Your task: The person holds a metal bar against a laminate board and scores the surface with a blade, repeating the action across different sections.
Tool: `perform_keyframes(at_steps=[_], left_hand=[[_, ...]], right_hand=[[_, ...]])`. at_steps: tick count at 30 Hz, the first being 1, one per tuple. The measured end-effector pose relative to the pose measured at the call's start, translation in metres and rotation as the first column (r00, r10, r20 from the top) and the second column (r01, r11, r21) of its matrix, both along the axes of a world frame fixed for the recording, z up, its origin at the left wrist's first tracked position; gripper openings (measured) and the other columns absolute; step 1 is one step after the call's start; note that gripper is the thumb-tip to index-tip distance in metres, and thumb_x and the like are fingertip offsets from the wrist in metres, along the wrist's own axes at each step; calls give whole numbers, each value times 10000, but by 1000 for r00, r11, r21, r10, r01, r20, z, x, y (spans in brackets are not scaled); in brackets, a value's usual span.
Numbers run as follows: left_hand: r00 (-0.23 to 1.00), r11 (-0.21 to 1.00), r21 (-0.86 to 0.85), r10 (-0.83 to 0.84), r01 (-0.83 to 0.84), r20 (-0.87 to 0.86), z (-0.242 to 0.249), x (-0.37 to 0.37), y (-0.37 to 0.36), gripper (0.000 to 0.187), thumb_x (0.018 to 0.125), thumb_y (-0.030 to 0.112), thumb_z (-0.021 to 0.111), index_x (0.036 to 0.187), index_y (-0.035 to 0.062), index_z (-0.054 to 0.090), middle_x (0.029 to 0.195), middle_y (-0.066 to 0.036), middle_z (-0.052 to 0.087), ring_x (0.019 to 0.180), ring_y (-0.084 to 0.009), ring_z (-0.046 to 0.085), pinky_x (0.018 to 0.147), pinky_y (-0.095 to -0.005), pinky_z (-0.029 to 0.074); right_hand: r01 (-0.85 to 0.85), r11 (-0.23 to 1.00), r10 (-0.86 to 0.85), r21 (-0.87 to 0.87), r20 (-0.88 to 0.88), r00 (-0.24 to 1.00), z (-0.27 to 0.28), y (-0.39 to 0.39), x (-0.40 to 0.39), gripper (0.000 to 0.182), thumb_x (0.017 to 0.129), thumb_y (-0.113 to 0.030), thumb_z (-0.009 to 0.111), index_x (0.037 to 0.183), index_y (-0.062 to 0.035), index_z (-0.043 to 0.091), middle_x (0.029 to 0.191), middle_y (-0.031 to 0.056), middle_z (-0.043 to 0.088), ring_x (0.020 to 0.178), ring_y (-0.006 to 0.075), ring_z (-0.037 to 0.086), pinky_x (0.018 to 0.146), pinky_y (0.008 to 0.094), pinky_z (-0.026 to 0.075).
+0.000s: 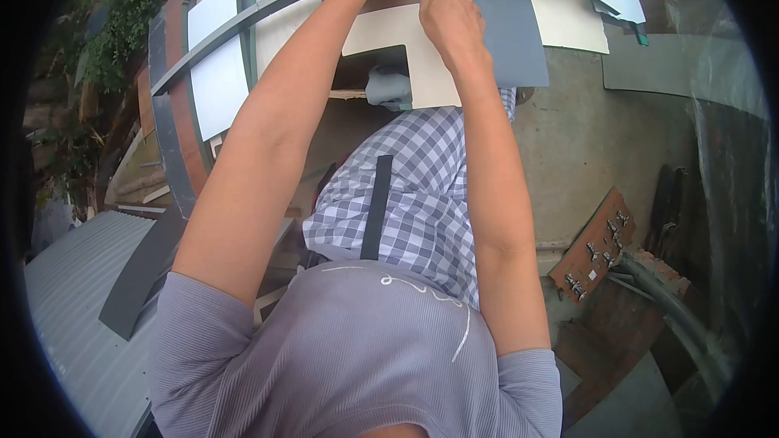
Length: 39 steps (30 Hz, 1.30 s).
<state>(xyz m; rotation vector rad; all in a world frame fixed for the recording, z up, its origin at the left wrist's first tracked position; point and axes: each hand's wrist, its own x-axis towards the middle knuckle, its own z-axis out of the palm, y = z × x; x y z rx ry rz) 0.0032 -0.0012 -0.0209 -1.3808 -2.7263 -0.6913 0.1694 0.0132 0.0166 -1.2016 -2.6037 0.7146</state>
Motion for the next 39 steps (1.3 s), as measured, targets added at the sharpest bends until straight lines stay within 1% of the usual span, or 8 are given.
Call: perform_keyframes(at_steps=[2, 4, 7, 10, 13, 16, 26, 39], left_hand=[[998, 999, -6, -47, 47, -43, -1, 4, -1, 499, 889, 344, 353, 810, -20, 685, 895, -237, 651, 864, -394, 630, 855, -462, 457], [988, 998, -13, 62, -61, 141, 6, 9, -1, 517, 894, 355, 346, 818, -26, 687, 911, -238, 650, 896, -389, 625, 876, -453, 448], [988, 999, -25, 39, -36, 148, 7, 12, -6, 523, 896, 360, 347, 836, -32, 687, 923, -245, 647, 920, -381, 622, 889, -445, 443], [986, 998, -7, 61, -61, 157, 5, 12, -4, 520, 893, 365, 352, 838, -27, 689, 916, -248, 647, 918, -378, 623, 887, -448, 445], [990, 999, 10, 46, -47, 136, 2, 12, -3, 518, 892, 367, 353, 828, -20, 691, 908, -246, 648, 914, -379, 624, 884, -451, 445], [992, 999, 25, 33, -37, 122, -1, 11, -4, 516, 892, 367, 354, 822, -16, 692, 902, -240, 651, 911, -377, 625, 882, -452, 446], [992, 999, -2, 36, -36, 118, 1, 7, 2, 507, 901, 358, 342, 833, -2, 693, 897, -234, 653, 895, -377, 629, 875, -462, 453], [999, 999, 5, -47, 47, -20, -6, 3, 4, 482, 894, 334, 347, 805, 4, 688, 868, -227, 657, 866, -379, 634, 834, -458, 475]], right_hand=[[20, 999, -17, -47, 63, 998, -5, -1, 4, 503, 929, -212, 349, 1427, -200, 278, 1022, 313, 586, 919, 483, 574, 811, 552, 439], [-21, 998, 32, 67, -166, 986, -8, -14, 15, 557, 874, -144, 397, 1419, -209, 305, 822, 267, 613, 755, 433, 581, 744, 505, 425], [-30, 998, 35, 59, -93, 995, -5, -25, 24, 571, 863, -76, 417, 1418, -141, 300, 729, 243, 622, 672, 417, 598, 682, 504, 447], [32, 999, -33, -37, -11, 999, -4, -51, 48, 568, 884, -126, 401, 1432, -223, 283, 752, 251, 606, 695, 433, 577, 717, 508, 429], [-9, 1000, 9, 22, -19, 1000, -10, -65, 72, 588, 863, -77, 426, 1427, -168, 285, 708, 225, 624, 632, 417, 589, 641, 512, 443], [45, 995, -45, -92, 2, 999, 1, -59, 69, 565, 882, -122, 404, 1426, -223, 294, 769, 269, 605, 703, 434, 577, 709, 510, 421], [-21, 998, 24, 51, -68, 997, -6, -5, 10, 583, 865, -128, 400, 1428, -221, 277, 918, 291, 618, 868, 457, 583, 822, 525, 421], [51, 997, -52, -54, -29, 998, -3, -43, 53, 574, 882, -113, 403, 1430, -244, 292, 767, 243, 612, 699, 403, 589, 717, 499, 434]])
